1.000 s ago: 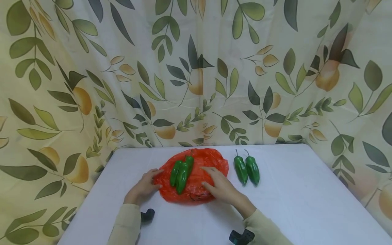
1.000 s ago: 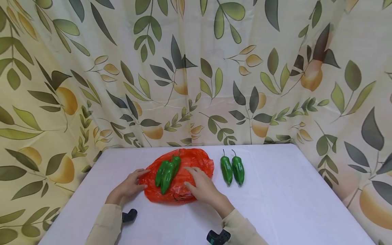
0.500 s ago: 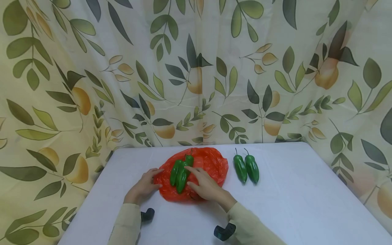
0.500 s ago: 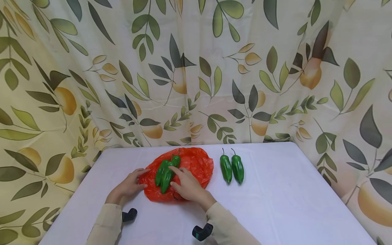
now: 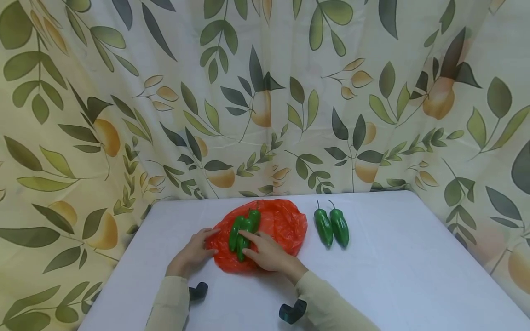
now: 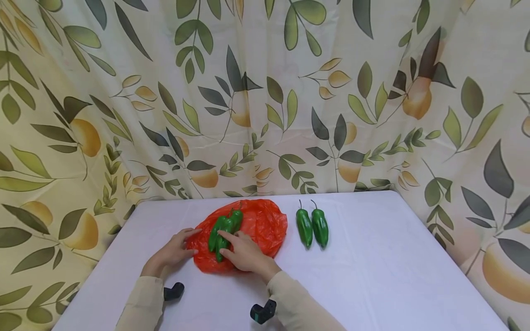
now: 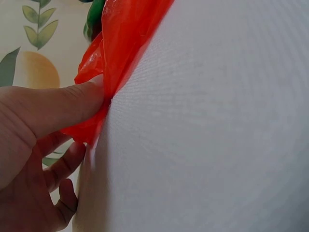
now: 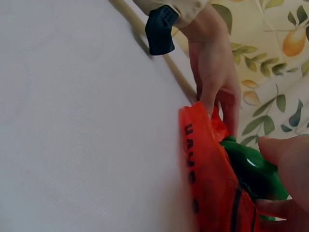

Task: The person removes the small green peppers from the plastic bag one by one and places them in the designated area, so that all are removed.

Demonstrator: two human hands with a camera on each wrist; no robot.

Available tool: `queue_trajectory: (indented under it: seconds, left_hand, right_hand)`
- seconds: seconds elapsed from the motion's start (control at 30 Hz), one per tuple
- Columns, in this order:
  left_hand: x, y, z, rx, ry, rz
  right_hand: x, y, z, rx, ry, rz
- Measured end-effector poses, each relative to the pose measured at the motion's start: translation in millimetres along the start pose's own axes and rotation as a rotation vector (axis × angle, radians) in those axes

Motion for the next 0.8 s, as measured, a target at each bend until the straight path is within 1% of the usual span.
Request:
queue_trajectory:
  seconds: [0.2,0.33,0.47,0.63,0.8]
  left_hand:
    - [-0.8,-1.3,0.2,-0.004,0.002,-0.003]
    - [-0.9,-3.7,-1.4,0.011,0.000,0.012]
    - [0.6,-2.9,-2.2,0.011,0.003,0.012]
    - [0.9,-2.4,-3.5,0.014,-0.004,0.023]
    - [0.9,-2.4,-3.6,0.018,-0.007,0.027]
  right_hand:
    - [-1.8,5.9,0.4,-0.006,0.000,0.008]
    - [-2.6,6.9,-0.4,-0.008,-0.016,0.036]
    - [-3.3,7.0,-1.8,-0.009,-0.034,0.073]
    - [-7.9,6.3,-3.0,-0.012,-0.071,0.092]
    - [-17.8,6.6,-5.8,-0.032,-0.121,0.101]
Point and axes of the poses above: each hand's wrist, its own z-axis towards the middle knuckle, its own x-axis out of the palm, y = z × x, the point moved 10 cm from there along z, towards the middle knuckle, and after that the axes turned 10 degrees about -x, right-handed, at the moved point
